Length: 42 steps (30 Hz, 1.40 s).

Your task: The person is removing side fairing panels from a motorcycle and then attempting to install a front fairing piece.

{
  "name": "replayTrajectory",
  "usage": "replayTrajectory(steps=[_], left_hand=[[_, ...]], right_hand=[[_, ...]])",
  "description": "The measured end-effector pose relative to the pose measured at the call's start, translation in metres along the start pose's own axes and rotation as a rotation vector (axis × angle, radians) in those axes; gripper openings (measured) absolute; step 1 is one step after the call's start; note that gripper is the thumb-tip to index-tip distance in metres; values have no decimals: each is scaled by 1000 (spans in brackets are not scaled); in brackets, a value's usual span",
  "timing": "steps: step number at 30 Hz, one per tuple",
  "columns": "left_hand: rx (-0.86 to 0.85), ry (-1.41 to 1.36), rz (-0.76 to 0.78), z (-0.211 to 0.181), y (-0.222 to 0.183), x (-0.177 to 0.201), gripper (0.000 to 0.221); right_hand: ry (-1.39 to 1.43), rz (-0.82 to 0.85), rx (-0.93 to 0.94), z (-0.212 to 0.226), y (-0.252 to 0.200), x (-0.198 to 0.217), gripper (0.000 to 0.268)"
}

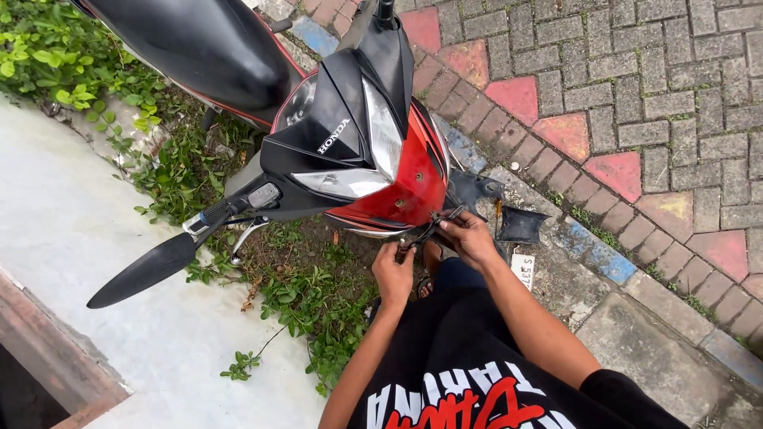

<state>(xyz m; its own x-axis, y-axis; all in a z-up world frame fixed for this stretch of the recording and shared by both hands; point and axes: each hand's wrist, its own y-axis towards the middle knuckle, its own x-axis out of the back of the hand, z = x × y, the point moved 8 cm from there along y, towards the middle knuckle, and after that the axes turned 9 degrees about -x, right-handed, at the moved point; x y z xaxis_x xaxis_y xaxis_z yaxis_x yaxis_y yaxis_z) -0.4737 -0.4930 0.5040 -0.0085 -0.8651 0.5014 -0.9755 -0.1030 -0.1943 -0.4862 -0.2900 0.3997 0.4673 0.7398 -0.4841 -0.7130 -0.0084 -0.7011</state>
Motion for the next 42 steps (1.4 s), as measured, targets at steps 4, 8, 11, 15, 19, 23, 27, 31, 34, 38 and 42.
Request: replayTrajectory(steps=[4, 8, 11, 15, 19, 23, 27, 31, 34, 38, 42], left_hand=[[-121, 97, -92, -11, 19, -13, 19], [-174, 182, -144, 3, 32, -27, 16], [-171, 196, -169, 22, 50, -31, 15], [-152, 188, -195, 38, 65, -33, 17], [-109, 178, -208, 42, 74, -37, 21], [-31, 171, -221, 60, 70, -42, 27], [8, 155, -236, 51, 70, -37, 30], [54, 128, -250, 47, 73, -37, 33], [78, 129, -254, 48, 74, -37, 33], [80, 120, -267, 51, 75, -36, 33], [79, 132, -268, 49, 79, -35, 32]], right_hand=[[16, 39, -17, 15, 35, -9, 35], [-13, 55, -29, 15, 68, -6, 36], [-31, 31, -15, 16, 81, -8, 37], [-76, 13, 15, 22, 81, -18, 36], [-87, -4, 61, 29, 89, -22, 36], [-114, 0, 56, 27, 97, -20, 35], [-143, 4, 40, 28, 100, -25, 36], [-132, 18, 28, 26, 109, -20, 34], [-133, 10, 18, 24, 110, -15, 32], [-130, 5, 15, 21, 113, -12, 31], [-133, 1, 18, 22, 114, -13, 30]])
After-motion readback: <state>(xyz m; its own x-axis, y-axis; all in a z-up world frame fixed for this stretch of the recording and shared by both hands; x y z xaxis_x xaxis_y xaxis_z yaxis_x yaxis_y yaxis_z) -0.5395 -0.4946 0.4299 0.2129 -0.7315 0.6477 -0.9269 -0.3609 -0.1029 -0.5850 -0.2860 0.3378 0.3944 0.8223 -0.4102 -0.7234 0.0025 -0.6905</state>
